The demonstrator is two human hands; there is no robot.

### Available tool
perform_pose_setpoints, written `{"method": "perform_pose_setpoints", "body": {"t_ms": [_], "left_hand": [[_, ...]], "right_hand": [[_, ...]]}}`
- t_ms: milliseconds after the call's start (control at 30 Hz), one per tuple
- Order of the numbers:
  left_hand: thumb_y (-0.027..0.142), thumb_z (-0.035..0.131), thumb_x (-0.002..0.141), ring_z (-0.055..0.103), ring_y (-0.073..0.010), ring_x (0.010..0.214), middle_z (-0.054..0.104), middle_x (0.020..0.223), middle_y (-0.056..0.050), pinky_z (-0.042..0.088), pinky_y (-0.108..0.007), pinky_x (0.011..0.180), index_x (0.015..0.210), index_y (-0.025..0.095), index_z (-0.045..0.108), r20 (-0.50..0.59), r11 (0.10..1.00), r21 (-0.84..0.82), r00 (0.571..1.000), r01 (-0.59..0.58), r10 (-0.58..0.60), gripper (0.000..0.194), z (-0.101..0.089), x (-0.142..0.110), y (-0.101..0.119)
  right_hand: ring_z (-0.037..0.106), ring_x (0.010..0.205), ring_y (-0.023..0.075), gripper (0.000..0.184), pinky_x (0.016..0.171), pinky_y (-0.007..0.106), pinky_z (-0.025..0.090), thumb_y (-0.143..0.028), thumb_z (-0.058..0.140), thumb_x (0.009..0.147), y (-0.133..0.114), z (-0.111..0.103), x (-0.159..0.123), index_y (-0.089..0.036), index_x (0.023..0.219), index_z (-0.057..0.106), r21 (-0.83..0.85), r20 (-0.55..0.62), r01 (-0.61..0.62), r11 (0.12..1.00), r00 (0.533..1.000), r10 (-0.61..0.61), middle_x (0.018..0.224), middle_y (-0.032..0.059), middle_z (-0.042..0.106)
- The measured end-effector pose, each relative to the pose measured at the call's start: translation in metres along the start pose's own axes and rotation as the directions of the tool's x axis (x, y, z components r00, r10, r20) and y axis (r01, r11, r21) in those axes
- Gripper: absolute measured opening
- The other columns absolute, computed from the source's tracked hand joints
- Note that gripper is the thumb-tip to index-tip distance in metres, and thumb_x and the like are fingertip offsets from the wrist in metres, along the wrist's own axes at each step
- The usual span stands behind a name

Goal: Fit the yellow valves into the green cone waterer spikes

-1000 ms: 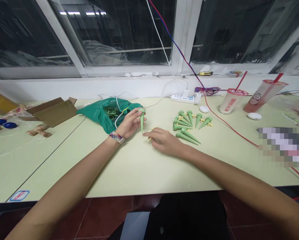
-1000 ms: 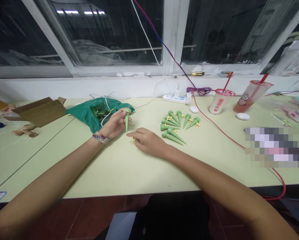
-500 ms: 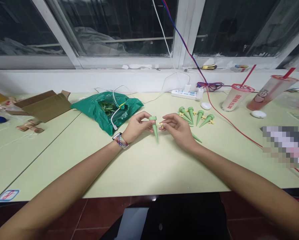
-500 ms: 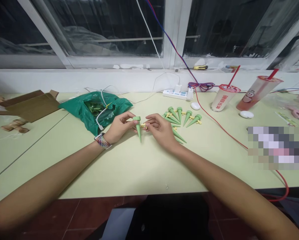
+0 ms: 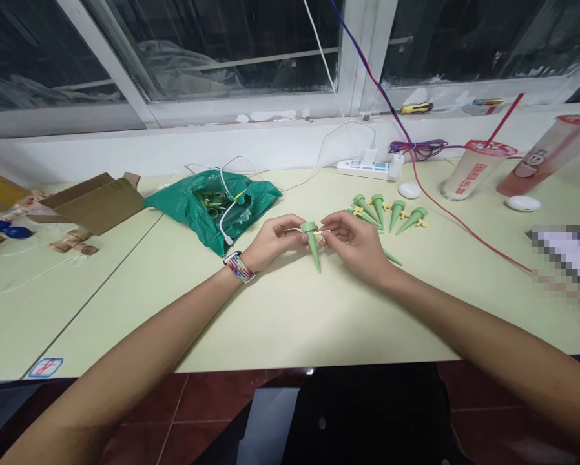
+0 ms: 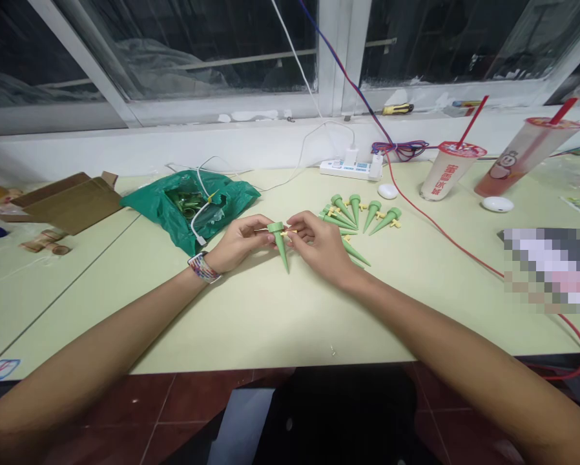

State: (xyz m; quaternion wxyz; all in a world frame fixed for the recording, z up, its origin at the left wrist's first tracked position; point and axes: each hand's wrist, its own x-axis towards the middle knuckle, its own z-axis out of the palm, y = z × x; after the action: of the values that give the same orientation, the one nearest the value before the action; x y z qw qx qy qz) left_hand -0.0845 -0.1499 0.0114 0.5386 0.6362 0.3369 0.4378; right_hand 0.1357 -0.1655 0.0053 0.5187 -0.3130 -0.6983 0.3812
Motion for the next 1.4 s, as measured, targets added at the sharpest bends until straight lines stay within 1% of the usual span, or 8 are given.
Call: {"method": "perform_pose_setpoints", "body": {"t_ms": [167, 333, 433, 667, 900, 1000, 1167, 1400], "left_hand": [[0.033, 0.085, 0.082, 0.072, -0.0181, 0.085, 0.072, 0.091, -0.006, 0.06, -0.031, 0.081, 0.095, 0.016, 0.072, -0.004, 0.996, 0.069, 0.999, -0.053, 0.053, 0.025, 0.002, 0.0, 0.0], [0.029, 0.087, 0.079, 0.07, -0.0131, 0.074, 0.069, 0.104, -0.004, 0.059, -0.027, 0.07, 0.107, 0.02, 0.065, -0.036, 0.999, -0.011, 0.999, -0.034, 0.034, 0.037, 0.005, -0.002, 0.001], [0.027, 0.086, 0.08, 0.07, -0.012, 0.071, 0.069, 0.104, -0.004, 0.058, -0.027, 0.07, 0.115, 0.021, 0.065, -0.044, 0.999, -0.028, 0.999, -0.029, 0.028, 0.041, 0.005, -0.002, 0.002], [0.029, 0.089, 0.078, 0.074, -0.0188, 0.081, 0.076, 0.097, -0.008, 0.061, -0.032, 0.079, 0.117, 0.016, 0.074, -0.093, 0.998, 0.057, 0.995, -0.031, 0.036, 0.044, 0.006, -0.005, 0.008], [0.03, 0.089, 0.078, 0.075, -0.0198, 0.081, 0.078, 0.096, -0.009, 0.062, -0.034, 0.078, 0.115, 0.017, 0.076, -0.086, 0.999, -0.051, 0.996, 0.013, -0.017, 0.042, 0.01, -0.004, 0.003], [0.029, 0.09, 0.075, 0.074, -0.018, 0.082, 0.076, 0.096, -0.007, 0.062, -0.033, 0.078, 0.113, 0.018, 0.076, -0.123, 0.994, -0.11, 0.992, -0.003, -0.01, 0.041, 0.009, -0.001, -0.002], [0.028, 0.09, 0.077, 0.072, -0.0164, 0.087, 0.072, 0.098, -0.004, 0.063, -0.032, 0.083, 0.114, 0.019, 0.075, -0.139, 0.989, -0.149, 0.99, -0.02, -0.001, 0.041, 0.008, -0.001, -0.005], [0.027, 0.09, 0.077, 0.073, -0.0178, 0.087, 0.074, 0.098, -0.006, 0.063, -0.035, 0.084, 0.116, 0.019, 0.077, -0.122, 0.99, -0.138, 0.992, -0.003, -0.014, 0.042, 0.009, -0.004, -0.003]], "right_hand": [[0.075, 0.081, 0.0212, 0.009, 0.078, 0.039, 0.062, -0.03, 0.063, 0.098, -0.001, -0.003, 0.0, -0.025, 0.106, 0.064, -0.153, 0.04, 0.069, 0.986, 0.997, -0.064, 0.091, 0.0028, 0.073], [0.071, 0.077, 0.0202, 0.002, 0.074, 0.037, 0.059, -0.025, 0.06, 0.098, -0.005, -0.006, -0.001, -0.024, 0.098, 0.062, -0.254, 0.088, 0.131, 0.958, 0.99, -0.112, 0.087, 0.0021, 0.069], [0.073, 0.078, 0.0211, 0.006, 0.075, 0.038, 0.06, -0.027, 0.063, 0.097, -0.008, -0.006, -0.002, -0.025, 0.102, 0.062, -0.198, 0.078, 0.084, 0.977, 0.995, -0.07, 0.088, 0.0024, 0.071], [0.075, 0.07, 0.0213, 0.017, 0.071, 0.04, 0.064, -0.038, 0.072, 0.093, -0.012, -0.002, -0.002, -0.025, 0.097, 0.062, 0.062, 0.019, -0.081, 0.995, 0.997, 0.08, 0.083, 0.0025, 0.072], [0.074, 0.072, 0.0208, 0.018, 0.07, 0.038, 0.063, -0.04, 0.072, 0.093, -0.008, -0.01, 0.001, -0.025, 0.1, 0.064, -0.015, 0.082, -0.014, 1.0, 0.997, 0.015, 0.086, 0.0022, 0.073], [0.073, 0.068, 0.0191, 0.025, 0.063, 0.035, 0.061, -0.042, 0.075, 0.09, -0.005, -0.015, 0.005, -0.024, 0.104, 0.063, -0.033, 0.086, -0.039, 0.999, 0.995, 0.041, 0.092, 0.0033, 0.073], [0.073, 0.064, 0.0185, 0.032, 0.061, 0.034, 0.063, -0.046, 0.081, 0.084, -0.005, -0.012, 0.008, -0.021, 0.096, 0.063, 0.11, 0.072, -0.156, 0.982, 0.986, 0.149, 0.08, 0.0017, 0.071], [0.075, 0.069, 0.0206, 0.031, 0.067, 0.037, 0.065, -0.047, 0.082, 0.083, -0.004, -0.01, 0.007, -0.02, 0.085, 0.067, 0.15, 0.045, -0.124, 0.981, 0.992, 0.118, 0.077, 0.0036, 0.075]]}}
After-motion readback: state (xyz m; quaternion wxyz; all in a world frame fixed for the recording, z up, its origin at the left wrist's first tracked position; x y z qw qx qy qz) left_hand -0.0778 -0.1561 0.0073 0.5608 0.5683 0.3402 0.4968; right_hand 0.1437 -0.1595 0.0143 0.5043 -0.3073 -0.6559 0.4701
